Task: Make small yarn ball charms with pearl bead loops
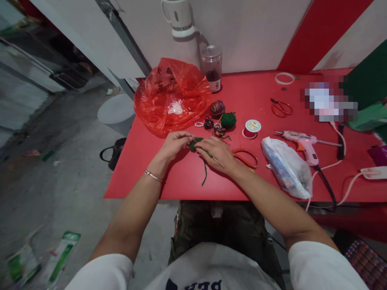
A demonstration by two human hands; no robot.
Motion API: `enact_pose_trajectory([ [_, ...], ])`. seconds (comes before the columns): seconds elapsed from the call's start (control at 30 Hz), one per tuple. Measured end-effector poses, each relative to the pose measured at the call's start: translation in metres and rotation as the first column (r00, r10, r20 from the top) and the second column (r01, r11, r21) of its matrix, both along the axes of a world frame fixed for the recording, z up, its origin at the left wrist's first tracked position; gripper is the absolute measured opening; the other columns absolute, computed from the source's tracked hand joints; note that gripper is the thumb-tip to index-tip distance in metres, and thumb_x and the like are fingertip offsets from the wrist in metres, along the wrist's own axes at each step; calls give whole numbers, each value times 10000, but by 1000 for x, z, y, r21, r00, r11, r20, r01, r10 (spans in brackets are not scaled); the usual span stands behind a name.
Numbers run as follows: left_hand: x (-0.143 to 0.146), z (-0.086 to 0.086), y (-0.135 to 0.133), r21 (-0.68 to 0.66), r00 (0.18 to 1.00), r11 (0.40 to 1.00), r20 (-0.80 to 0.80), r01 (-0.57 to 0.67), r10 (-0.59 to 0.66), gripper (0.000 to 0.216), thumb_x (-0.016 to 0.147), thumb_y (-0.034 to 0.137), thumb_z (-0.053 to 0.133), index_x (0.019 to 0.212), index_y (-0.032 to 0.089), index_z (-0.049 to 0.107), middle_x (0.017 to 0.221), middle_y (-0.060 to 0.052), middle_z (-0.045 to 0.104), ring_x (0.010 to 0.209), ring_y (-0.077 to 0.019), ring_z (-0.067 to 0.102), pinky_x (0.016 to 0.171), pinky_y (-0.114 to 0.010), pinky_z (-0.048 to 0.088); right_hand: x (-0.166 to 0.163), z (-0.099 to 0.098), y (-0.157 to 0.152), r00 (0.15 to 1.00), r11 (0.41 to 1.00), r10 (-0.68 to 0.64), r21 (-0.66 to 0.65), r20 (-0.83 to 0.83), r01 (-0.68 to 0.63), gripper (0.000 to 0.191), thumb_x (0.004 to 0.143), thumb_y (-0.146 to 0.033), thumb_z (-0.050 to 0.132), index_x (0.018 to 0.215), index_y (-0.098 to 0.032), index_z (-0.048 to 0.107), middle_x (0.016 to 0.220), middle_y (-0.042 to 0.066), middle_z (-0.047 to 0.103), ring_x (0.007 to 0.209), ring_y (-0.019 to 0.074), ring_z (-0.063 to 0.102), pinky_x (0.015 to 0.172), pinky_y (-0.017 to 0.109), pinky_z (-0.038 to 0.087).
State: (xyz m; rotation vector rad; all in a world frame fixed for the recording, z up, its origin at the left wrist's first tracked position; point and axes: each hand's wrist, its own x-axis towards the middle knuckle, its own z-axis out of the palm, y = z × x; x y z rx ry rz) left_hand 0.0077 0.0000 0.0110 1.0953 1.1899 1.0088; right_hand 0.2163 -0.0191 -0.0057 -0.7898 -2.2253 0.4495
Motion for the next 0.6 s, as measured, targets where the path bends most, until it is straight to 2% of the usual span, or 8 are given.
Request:
enact_pose_trajectory([
  [0.4, 0, 3, 1, -41, 997, 997, 38, -62, 64, 146, 656, 235, 762, 761, 132, 762, 711, -33, 730, 601, -112, 633, 590, -228, 503, 0, 0, 0, 1000, 998, 19, 63, -13, -18, 282, 1080, -378, 530, 1223, -227, 722, 1142, 99, 772, 1063, 230, 687, 948, 407, 550],
  [0.6, 1, 4, 1, -29, 998, 999, 41, -35, 36, 124, 670, 276, 758, 682, 157, 724, 635, -10, 666, 555, -101, 566, 555, -226, 460, 0, -2, 0, 998, 999, 51, 19, -24, -50, 297, 1081, -400, 522, 1261, -263, 715, 1143, 91, 753, 1069, 224, 688, 946, 406, 568],
])
